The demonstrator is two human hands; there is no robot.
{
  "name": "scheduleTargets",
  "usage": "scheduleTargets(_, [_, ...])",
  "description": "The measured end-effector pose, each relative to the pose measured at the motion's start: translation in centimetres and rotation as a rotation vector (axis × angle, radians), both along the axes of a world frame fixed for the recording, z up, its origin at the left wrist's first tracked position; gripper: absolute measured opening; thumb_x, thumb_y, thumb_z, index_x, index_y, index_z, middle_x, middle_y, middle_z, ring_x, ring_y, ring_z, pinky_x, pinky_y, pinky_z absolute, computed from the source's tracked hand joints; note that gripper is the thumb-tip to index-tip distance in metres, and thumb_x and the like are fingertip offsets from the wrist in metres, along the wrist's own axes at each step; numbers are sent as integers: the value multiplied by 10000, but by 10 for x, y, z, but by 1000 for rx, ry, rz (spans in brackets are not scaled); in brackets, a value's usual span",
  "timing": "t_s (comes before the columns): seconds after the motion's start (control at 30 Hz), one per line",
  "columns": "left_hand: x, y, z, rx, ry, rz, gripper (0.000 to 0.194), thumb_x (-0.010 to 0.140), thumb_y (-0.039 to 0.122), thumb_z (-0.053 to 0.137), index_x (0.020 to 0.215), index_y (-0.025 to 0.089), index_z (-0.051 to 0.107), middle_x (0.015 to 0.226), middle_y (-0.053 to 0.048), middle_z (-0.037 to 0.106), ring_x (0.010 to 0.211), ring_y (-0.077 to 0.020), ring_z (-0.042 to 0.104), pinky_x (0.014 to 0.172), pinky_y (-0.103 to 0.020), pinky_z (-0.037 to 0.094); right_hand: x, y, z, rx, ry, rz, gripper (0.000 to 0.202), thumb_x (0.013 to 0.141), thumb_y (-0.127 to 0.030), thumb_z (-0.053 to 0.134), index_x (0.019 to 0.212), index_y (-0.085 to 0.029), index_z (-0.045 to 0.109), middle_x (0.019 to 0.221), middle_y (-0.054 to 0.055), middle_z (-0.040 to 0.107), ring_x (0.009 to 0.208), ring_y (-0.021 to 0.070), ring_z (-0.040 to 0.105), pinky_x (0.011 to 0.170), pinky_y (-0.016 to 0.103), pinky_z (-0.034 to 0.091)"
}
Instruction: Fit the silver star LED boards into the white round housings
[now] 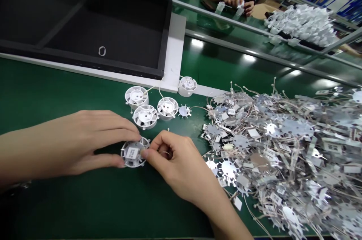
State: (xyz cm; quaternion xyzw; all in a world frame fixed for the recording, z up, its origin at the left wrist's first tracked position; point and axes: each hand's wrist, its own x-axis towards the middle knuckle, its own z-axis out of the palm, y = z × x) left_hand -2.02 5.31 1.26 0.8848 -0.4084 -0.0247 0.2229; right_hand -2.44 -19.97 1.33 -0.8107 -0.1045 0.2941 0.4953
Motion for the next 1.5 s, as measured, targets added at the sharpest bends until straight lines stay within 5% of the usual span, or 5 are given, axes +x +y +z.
scheduleTargets(0.43, [4, 1, 0, 13, 58, -51, 207, 1047, 395, 668, 1226, 297, 703, 1168, 6, 777, 1023, -240, 737, 752, -330, 487, 2, -3, 3, 27, 41, 22, 276, 943, -356, 739, 759, -200, 605, 662, -44, 541, 572, 94, 429, 487, 214, 309])
scheduleTargets(0.67, [4, 2, 3, -2, 323, 42, 277, 985, 373, 770, 1252, 371, 696, 1170, 77, 772, 959, -179, 746, 742, -278, 493, 1, -1, 0, 44, 31, 25, 278, 948, -361, 745, 759, -201, 618, 648, -52, 539, 569, 87, 422, 486, 211, 303])
scheduleTargets(0.97, [5, -3, 2, 10, 377, 109, 302, 905, 379, 851, 1154, 359, 682, 1054, 89, 775, 867, -189, 737, 671, -282, 478, 2, -1, -2, -2, -39, 44, 261, 974, -356, 685, 771, -204, 622, 653, -43, 568, 563, 94, 452, 483, 224, 310])
scheduleTargets(1.17, [4, -9, 3, -31, 296, 43, 439, 875, 412, 880, 1236, 320, 648, 1115, 43, 768, 910, -204, 740, 693, -287, 503, 5, -8, -1, -31, -67, 91, 204, 993, -344, 672, 835, -214, 682, 633, -49, 593, 563, 103, 497, 500, 240, 325])
scheduleTargets(1.5, [0, -13, -10, -55, 65, -71, 240, 1038, 391, 666, 1233, 252, 680, 1207, -40, 774, 1037, -253, 757, 766, -333, 563, 9, -22, 0, -165, -398, 315, 180, 1057, -232, 587, 967, -208, 741, 892, 9, 786, 732, 160, 687, 665, 281, 428])
